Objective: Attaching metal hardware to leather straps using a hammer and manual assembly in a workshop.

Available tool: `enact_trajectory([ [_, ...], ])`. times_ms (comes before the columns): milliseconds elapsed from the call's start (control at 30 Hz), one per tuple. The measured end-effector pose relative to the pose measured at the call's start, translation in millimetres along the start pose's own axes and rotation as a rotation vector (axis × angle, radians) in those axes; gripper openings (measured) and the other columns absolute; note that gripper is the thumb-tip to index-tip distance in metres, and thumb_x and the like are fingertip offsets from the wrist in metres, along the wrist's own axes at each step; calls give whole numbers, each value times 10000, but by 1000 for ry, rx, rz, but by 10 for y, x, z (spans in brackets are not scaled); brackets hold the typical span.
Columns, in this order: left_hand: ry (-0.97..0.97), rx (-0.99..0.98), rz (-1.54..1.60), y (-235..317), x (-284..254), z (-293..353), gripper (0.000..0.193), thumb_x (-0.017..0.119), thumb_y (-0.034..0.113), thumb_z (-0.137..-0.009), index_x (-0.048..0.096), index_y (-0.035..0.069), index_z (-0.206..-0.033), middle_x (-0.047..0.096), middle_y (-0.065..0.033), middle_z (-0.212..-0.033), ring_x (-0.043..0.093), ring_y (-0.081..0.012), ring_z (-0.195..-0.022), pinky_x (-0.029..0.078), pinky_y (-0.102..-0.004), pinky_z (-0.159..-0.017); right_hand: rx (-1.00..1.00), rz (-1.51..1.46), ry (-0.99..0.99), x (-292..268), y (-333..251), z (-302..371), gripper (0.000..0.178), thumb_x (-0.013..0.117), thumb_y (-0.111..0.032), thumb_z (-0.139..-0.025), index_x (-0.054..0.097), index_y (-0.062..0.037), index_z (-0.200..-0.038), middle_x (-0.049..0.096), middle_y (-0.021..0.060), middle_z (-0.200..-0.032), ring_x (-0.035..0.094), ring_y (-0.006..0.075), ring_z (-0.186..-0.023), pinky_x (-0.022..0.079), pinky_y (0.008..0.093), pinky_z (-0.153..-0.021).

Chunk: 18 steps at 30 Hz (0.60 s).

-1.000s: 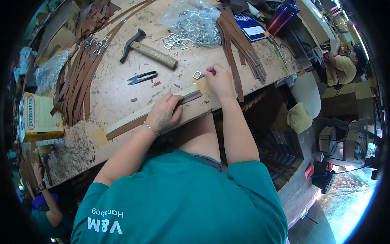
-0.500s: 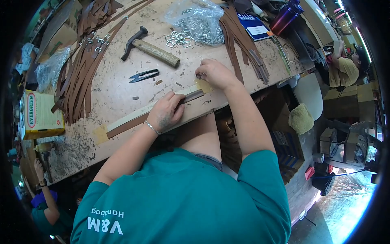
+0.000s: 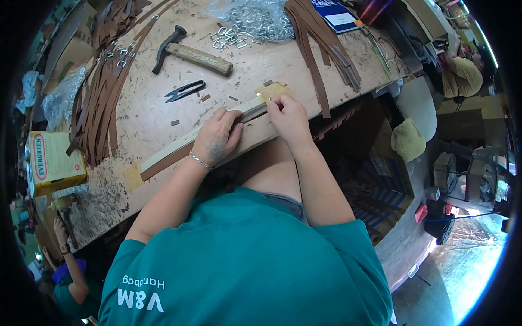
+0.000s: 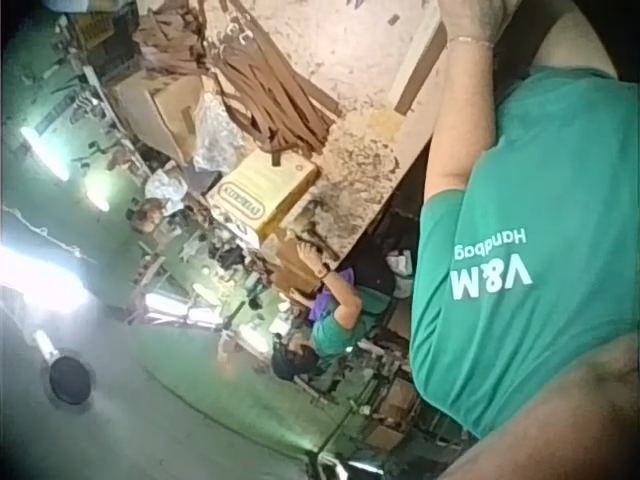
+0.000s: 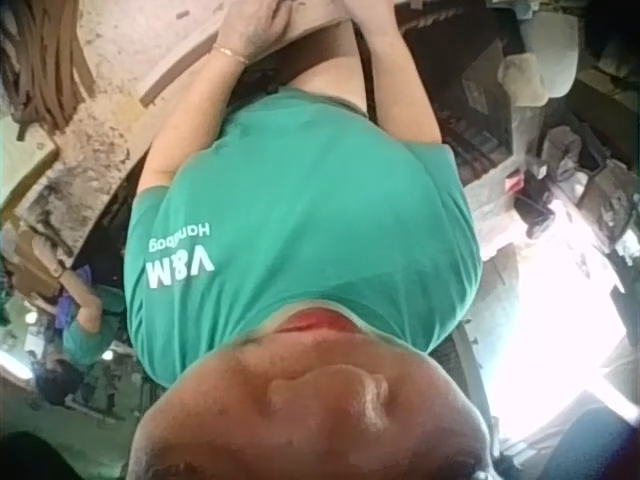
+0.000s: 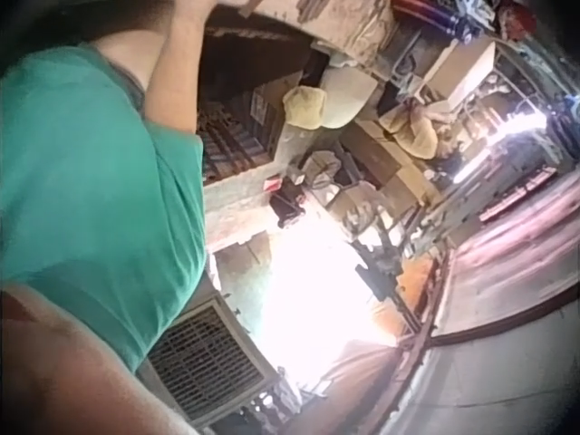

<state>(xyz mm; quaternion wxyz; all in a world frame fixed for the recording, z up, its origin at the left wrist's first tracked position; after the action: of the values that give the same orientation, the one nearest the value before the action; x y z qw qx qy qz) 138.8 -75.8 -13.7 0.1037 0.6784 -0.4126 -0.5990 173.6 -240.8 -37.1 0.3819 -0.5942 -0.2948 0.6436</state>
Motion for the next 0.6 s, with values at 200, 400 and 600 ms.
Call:
enact_trajectory([
  [200, 24, 11, -14, -10, 1, 6, 190, 570, 110, -787, 540, 30, -957, 521, -154, -808, 556, -320, -731, 472, -381, -656, 309, -840, -164, 112, 99, 102, 99, 552, -120, -842, 589, -29, -829, 632, 49, -771, 617, 115, -701, 447, 192, -584],
  [400, 16, -5, 3, -11, 2, 22, 179, 569, 108, -787, 540, 39, -950, 519, -152, -814, 556, -319, -729, 475, -383, -653, 357, -964, -218, 211, 63, 127, 95, 577, -134, -831, 595, -41, -842, 625, 38, -767, 613, 107, -701, 437, 201, -582],
  [600, 36, 12, 19, -24, -7, 24, 181, 572, 109, -779, 540, 41, -943, 512, -147, -808, 557, -316, -724, 478, -377, -649, 347, -879, -209, 198, 49, 54, 93, 604, -140, -818, 595, -61, -864, 622, 24, -778, 589, 96, -667, 411, 195, -558],
])
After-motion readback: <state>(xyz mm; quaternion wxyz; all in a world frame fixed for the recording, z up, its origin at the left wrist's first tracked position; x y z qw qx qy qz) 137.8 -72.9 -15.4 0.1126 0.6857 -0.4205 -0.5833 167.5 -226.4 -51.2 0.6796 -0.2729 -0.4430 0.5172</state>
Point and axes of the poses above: each hand's wrist, its own z-axis away from the middle knuckle, its own x-axis out of the palm, y = z × x, the point moved 8 cm from there along -z, towards the middle knuckle
